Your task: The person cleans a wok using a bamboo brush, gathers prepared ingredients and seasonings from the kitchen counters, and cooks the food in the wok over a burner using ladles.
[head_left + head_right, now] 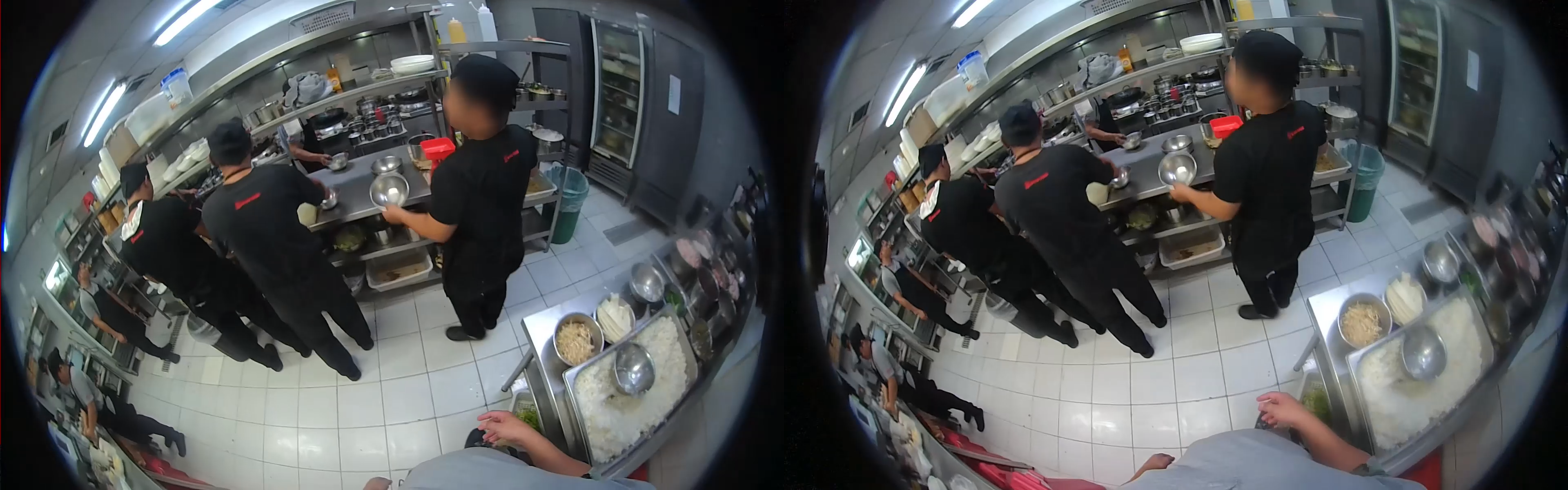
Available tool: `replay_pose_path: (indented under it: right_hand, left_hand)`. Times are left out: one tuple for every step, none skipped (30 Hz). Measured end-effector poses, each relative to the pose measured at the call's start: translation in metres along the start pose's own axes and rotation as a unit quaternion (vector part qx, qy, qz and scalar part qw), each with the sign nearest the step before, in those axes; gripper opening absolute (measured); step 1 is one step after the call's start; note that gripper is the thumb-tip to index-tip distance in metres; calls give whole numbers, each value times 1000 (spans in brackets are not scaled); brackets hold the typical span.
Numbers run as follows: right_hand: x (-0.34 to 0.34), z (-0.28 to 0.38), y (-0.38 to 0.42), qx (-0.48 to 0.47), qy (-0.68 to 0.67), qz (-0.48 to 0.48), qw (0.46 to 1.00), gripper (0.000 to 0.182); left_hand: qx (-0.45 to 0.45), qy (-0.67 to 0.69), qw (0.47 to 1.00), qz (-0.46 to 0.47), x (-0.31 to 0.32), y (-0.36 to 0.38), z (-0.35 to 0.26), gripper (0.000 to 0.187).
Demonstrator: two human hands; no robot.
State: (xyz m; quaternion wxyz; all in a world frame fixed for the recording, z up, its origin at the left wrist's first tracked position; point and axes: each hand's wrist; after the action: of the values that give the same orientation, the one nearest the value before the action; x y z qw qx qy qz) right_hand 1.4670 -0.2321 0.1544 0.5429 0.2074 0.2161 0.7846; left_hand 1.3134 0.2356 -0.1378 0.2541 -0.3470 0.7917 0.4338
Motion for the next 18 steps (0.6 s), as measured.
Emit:
replay_pose_path:
  right_hand:
    - [-4,14,-9,-3,10,12,1000,35]
    - [-8,25,-20,-4,20,25,999,35]
    - [-13,33,-31,-3,22,31,999,34]
    - [-17,37,-42,0,24,39,999,34]
    - [-22,40,-52,-3,42,37,998,34]
    - [-29,45,-60,-6,63,34,997,33]
    - [-32,50,-63,-18,51,38,998,33]
    - [-37,53,-70,-19,59,42,997,33]
    - [-41,53,-78,-20,43,42,998,32]
    - [-44,52,-84,-20,24,41,999,32]
    - [-46,53,-87,-22,30,24,999,32]
    - [-45,46,-92,-21,30,26,999,32]
    - [-44,44,-92,-17,9,-5,1000,32]
    - [-46,47,-96,-14,-8,-37,999,32]
    - [-44,49,-97,-4,-7,-55,998,31]
    - [-44,53,-98,-4,-1,-58,998,31]
    - [-44,53,-100,13,8,-49,999,31]
    - [-42,53,-103,30,17,-40,999,31]
  left_hand:
    - [-6,-4,1000,-5,-10,-9,-6,40]
    - [-36,-64,997,11,-22,-19,-10,38]
    - [-68,-121,990,32,-35,-23,-21,37]
    - [-77,-117,990,31,-63,-21,-54,37]
    - [-254,196,947,-20,-93,-21,-95,35]
    - [-395,486,776,-71,-110,-25,-120,33]
    - [-395,494,771,-76,-115,-36,-125,33]
    - [-366,436,820,-56,-121,-48,-124,34]
    - [-336,373,864,-35,-128,-58,-120,35]
    - [-338,376,862,-40,-128,-65,-113,35]
    - [-270,330,904,-34,-126,-70,-102,36]
    - [-200,281,938,-26,-124,-73,-90,37]
    - [-198,283,938,-27,-129,-78,-83,37]
    - [-237,270,933,-5,-134,-84,-76,37]
    - [-275,258,926,18,-138,-90,-69,37]
    - [-270,263,926,18,-143,-96,-60,37]
    - [-279,254,926,20,-145,-102,-47,36]
    - [-289,245,925,22,-148,-107,-35,35]
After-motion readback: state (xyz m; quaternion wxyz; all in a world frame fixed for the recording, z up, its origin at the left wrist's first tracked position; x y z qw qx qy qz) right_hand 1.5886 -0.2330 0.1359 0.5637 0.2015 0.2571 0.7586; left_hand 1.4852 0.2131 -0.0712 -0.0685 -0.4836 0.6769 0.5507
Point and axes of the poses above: each hand's wrist, its own y-axis away from the middle knuckle, its own x-axis out of the palm, z = x × y, and after that the axes turned 7 degrees about -x, right-handed
